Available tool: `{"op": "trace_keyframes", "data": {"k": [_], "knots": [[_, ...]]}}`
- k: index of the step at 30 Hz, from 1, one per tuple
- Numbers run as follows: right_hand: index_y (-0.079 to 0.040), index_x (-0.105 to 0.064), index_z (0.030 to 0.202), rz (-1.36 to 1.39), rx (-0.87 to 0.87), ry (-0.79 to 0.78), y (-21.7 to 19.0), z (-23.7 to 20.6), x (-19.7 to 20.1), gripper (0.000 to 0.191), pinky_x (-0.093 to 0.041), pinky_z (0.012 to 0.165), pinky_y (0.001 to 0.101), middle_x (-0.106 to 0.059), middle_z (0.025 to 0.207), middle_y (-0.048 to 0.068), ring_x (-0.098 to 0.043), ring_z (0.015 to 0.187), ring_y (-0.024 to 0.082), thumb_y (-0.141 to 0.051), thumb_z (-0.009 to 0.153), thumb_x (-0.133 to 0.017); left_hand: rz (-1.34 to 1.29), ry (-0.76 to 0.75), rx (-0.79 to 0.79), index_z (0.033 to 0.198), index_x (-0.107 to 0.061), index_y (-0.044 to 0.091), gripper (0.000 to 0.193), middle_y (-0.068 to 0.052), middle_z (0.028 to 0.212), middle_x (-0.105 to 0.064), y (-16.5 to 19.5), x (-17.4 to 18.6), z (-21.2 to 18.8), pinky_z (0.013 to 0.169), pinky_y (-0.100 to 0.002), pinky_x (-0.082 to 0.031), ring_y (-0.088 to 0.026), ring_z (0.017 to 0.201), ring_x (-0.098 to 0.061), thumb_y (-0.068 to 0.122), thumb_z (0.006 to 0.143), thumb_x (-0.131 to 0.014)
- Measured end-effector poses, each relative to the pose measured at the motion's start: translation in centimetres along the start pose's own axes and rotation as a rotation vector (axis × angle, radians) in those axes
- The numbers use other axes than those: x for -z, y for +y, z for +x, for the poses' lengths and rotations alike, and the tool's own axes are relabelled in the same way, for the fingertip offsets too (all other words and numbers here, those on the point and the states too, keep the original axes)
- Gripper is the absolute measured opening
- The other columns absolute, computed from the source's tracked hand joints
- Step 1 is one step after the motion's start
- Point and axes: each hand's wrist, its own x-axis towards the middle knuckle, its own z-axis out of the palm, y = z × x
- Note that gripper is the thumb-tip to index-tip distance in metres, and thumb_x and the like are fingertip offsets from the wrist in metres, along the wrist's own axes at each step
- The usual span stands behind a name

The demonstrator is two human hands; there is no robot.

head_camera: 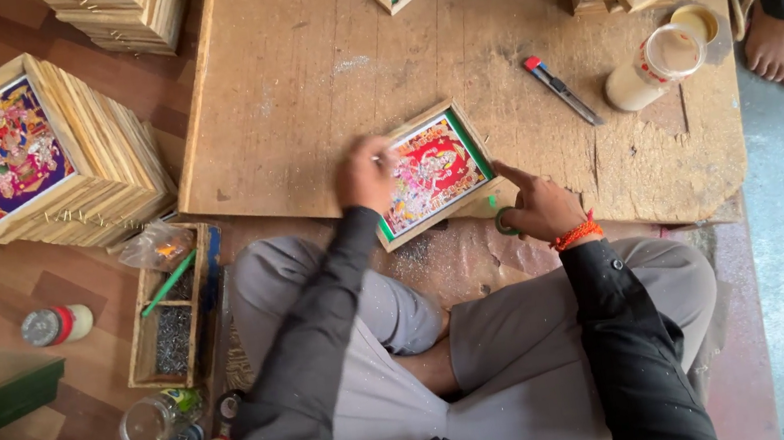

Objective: The person sits on the floor and assembles small wooden frames by applying green tape to the inner edges of frames containing printed images. They handle each frame one at a time, press the tape along the edges, and place the finished frames into a stack.

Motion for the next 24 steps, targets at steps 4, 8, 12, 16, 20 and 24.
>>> {"op": "trace_keyframes", "data": {"k": [4,8,12,16,20,24], "knots": [[-0.02,-0.048,0.153,0.092,-0.011,-0.015,0.1,0.3,0.0,0.082,-0.055,0.063,0.035,-0.074,0.064,0.01,-0.073,0.058,0.019,-0.02,0.074,-0.069,0.269,0.14,-0.124,0.101,-0.07,0.014,0.02,-0.009,0.105,-0.067,-2.9,5.6,1.8,0.082,-0.045,-0.052,-0.033,0.097,-0.065,0.012,0.082,-0.077],[-0.015,-0.056,0.148,0.163,0.0,0.068,0.2,0.3,-0.1,0.069,-0.053,0.061,0.0326,-0.073,0.063,0.01,-0.071,0.057,0.019,-0.02,0.081,-0.071,0.217,-0.173,-0.217,0.101,-0.068,0.008,0.023,-0.011,0.112,-0.063,-0.4,5.7,-2.4,0.092,-0.045,-0.05,-0.033,0.106,-0.062,0.018,0.084,-0.079],[-0.006,-0.052,0.147,0.321,0.02,0.221,0.2,0.2,-0.1,0.069,-0.051,0.055,0.0316,-0.07,0.063,0.01,-0.069,0.054,0.017,-0.016,0.082,-0.072,0.157,-0.37,-0.517,0.1,-0.071,0.003,0.028,-0.012,0.099,-0.063,3.0,4.1,-7.7,0.077,-0.047,-0.053,-0.032,0.094,-0.064,0.022,0.08,-0.077],[-0.003,-0.052,0.148,0.344,0.031,0.367,0.1,0.1,0.3,0.068,-0.049,0.052,0.0318,-0.066,0.06,0.01,-0.068,0.053,0.017,-0.012,0.083,-0.072,0.222,-0.363,-0.543,0.101,-0.071,0.001,0.015,-0.009,0.099,-0.063,3.5,3.2,-6.8,0.073,-0.042,-0.056,-0.028,0.093,-0.065,0.005,0.086,-0.067],[-0.002,-0.048,0.151,0.391,0.079,0.457,-0.2,0.3,0.4,0.072,-0.05,0.052,0.03,-0.064,0.059,0.008,-0.069,0.055,0.015,-0.01,0.083,-0.071,0.288,-0.25,-0.619,0.103,-0.071,0.0,0.017,-0.009,0.101,-0.063,4.2,2.2,-0.5,0.074,-0.043,-0.055,-0.027,0.094,-0.064,0.002,0.088,-0.067],[-0.004,-0.048,0.15,0.312,0.056,0.441,-0.3,0.4,0.2,0.072,-0.051,0.052,0.0301,-0.066,0.06,0.007,-0.069,0.054,0.016,-0.011,0.083,-0.072,0.47,0.122,-0.624,0.126,-0.07,0.01,0.051,-0.009,0.123,-0.061,6.9,1.9,9.9,0.089,-0.044,-0.053,-0.03,0.111,-0.061,-0.004,0.077,-0.069]]}}
